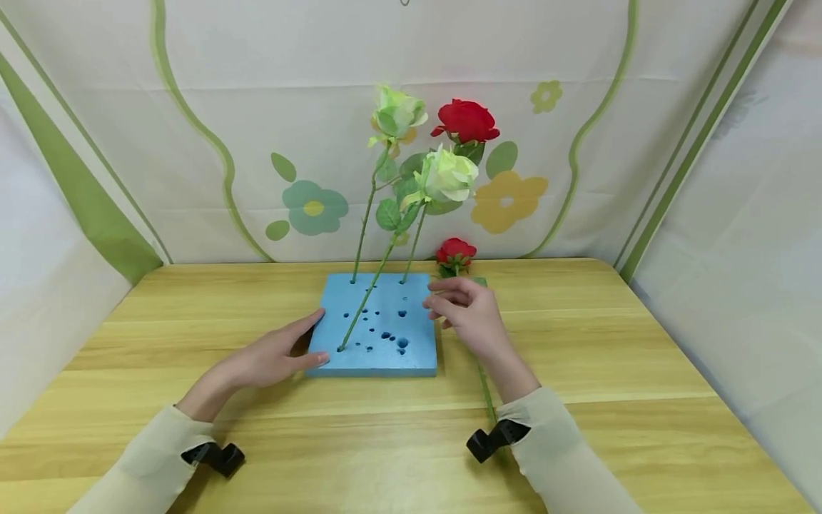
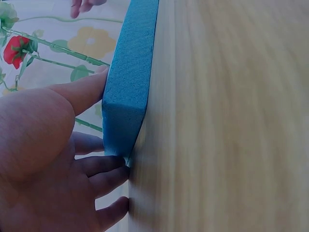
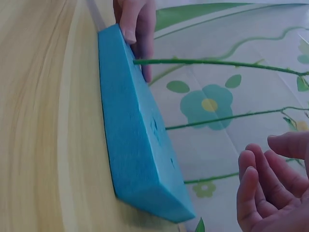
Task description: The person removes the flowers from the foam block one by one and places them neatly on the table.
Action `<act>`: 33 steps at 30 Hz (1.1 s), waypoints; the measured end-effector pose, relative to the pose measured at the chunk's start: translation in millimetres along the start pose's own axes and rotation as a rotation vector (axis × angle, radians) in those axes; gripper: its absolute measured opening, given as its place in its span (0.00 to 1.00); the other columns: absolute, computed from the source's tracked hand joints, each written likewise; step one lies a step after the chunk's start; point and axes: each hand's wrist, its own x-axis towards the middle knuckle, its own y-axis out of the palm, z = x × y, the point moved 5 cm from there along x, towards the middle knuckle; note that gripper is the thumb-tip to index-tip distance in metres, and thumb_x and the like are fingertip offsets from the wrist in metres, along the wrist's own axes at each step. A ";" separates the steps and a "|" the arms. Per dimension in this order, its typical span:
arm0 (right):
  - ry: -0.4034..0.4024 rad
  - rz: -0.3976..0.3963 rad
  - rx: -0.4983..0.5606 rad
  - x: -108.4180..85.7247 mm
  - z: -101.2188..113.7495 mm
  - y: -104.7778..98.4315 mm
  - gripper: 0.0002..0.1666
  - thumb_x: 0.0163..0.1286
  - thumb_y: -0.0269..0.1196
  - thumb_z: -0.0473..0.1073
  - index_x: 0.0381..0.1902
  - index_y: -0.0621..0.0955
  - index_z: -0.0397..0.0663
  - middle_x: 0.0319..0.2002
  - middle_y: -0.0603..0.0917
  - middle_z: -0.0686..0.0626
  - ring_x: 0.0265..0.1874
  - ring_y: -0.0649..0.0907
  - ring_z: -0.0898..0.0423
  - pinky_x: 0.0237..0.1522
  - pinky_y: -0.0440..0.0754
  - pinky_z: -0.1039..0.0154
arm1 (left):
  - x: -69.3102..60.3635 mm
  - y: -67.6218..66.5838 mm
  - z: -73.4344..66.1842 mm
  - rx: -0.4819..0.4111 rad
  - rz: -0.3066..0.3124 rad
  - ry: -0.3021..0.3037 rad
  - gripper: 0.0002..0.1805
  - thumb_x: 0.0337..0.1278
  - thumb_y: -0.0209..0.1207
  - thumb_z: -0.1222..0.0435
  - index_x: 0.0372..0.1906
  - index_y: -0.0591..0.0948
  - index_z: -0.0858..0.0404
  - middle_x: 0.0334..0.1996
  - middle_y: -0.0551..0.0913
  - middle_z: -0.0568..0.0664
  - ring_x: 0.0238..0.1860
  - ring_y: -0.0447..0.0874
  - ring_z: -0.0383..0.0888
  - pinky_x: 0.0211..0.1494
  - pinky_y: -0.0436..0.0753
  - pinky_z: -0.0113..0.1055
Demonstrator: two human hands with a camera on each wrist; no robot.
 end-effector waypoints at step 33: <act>-0.137 0.062 0.188 5.8 25.8 81.9 0.14 0.77 0.66 0.35 0.56 0.84 0.33 0.52 0.91 0.42 0.48 0.91 0.60 0.51 0.92 0.61 | 2.1 -0.6 -2.4 -0.010 0.005 0.001 0.52 0.76 0.59 0.43 0.87 0.46 0.62 0.88 0.47 0.59 0.88 0.46 0.61 0.87 0.54 0.62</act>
